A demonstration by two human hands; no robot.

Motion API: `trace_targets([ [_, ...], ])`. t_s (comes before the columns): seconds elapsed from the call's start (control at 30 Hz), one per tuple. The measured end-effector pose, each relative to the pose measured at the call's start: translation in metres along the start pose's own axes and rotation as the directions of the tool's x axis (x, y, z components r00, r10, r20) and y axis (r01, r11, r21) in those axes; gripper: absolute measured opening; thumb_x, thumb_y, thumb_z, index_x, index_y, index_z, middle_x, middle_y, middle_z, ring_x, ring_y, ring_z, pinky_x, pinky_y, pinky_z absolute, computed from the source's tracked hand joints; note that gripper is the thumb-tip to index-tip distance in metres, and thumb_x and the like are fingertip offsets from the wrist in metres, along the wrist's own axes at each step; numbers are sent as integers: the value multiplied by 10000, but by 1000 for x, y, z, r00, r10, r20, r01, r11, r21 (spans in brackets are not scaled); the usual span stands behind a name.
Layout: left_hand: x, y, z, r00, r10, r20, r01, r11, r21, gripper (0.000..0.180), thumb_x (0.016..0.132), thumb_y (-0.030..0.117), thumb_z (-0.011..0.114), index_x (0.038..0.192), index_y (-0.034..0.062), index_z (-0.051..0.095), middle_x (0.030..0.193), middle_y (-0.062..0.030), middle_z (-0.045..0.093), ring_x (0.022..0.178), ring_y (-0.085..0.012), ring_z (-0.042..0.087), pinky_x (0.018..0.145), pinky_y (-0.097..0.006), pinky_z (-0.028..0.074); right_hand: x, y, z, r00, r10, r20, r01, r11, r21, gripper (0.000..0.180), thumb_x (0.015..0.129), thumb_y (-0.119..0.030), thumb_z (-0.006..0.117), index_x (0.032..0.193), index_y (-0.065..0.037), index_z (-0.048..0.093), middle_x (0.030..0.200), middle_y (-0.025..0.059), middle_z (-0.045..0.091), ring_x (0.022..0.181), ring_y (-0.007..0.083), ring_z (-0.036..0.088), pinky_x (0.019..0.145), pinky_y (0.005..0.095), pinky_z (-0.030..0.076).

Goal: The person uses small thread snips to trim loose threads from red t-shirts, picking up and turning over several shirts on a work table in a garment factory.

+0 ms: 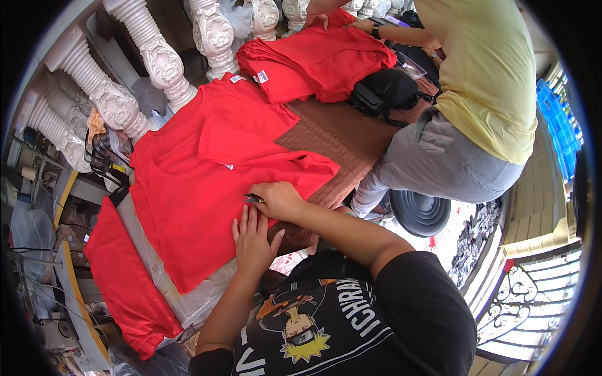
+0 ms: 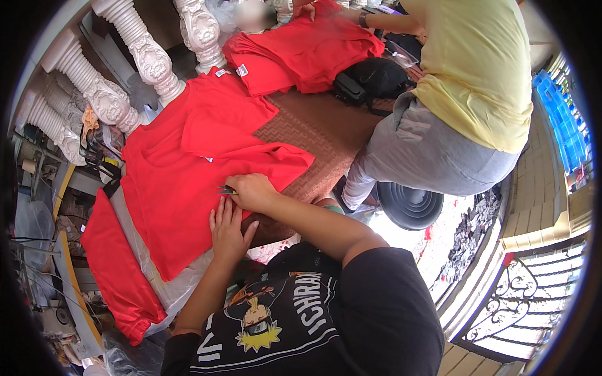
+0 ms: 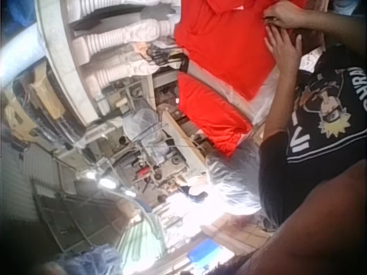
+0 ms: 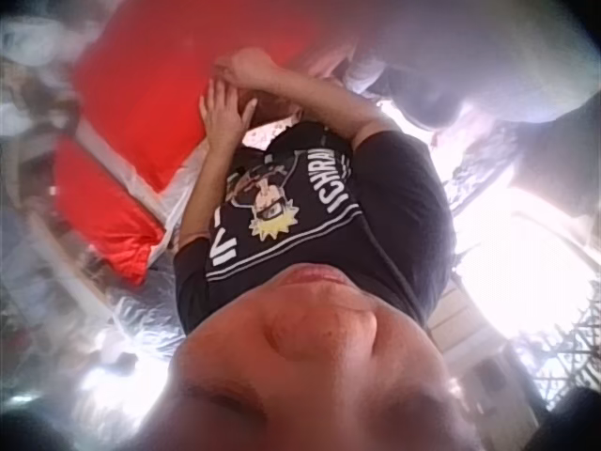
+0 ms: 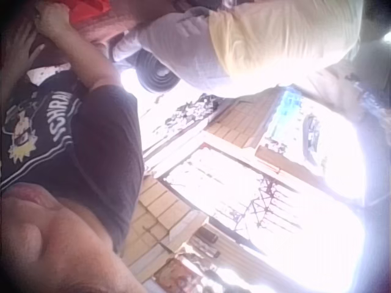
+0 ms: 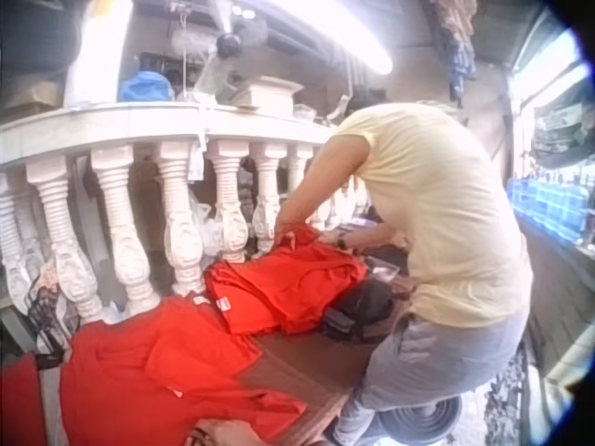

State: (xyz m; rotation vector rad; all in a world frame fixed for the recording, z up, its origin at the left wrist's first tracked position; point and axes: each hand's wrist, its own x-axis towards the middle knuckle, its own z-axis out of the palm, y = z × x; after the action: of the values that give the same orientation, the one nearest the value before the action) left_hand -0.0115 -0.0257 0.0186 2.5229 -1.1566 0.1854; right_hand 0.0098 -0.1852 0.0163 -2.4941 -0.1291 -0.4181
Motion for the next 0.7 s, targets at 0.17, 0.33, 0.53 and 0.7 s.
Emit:
trace_targets([
  [0.17,0,0,-1,1000,-6,15,6,1000,-2,625,813,392,605,1289,14,458,1397,-207,351,1333,-339,273,1072,-511,173,0,0,0,1000,-4,-7,4,1000,-5,167,746,-201,597,856,-77,570,813,102,632,744,326,627,610,459,499],
  [0.33,0,1,0,1000,-11,27,11,1000,-19,632,811,396,604,1299,26,450,1400,-207,344,1337,-342,262,1075,-514,163,0,-4,-4,1000,4,-15,-4,1000,-2,174,764,-224,604,867,-84,593,782,118,622,725,340,613,598,452,487],
  [0.53,-2,-2,-1,1000,-19,23,19,999,-38,641,799,401,617,1299,34,456,1400,-205,345,1338,-343,258,1078,-515,157,0,-4,-2,1000,3,1,-3,1000,-1,190,769,-232,604,891,-86,602,796,121,630,723,339,617,602,448,491],
  [0.7,-1,-2,-1,999,-19,40,22,996,-86,647,791,401,626,1301,39,458,1407,-211,333,1342,-349,246,1078,-515,148,-1,0,-2,1000,-5,-13,5,1000,-7,190,774,-229,601,905,-92,598,806,120,636,725,336,619,606,446,491],
])
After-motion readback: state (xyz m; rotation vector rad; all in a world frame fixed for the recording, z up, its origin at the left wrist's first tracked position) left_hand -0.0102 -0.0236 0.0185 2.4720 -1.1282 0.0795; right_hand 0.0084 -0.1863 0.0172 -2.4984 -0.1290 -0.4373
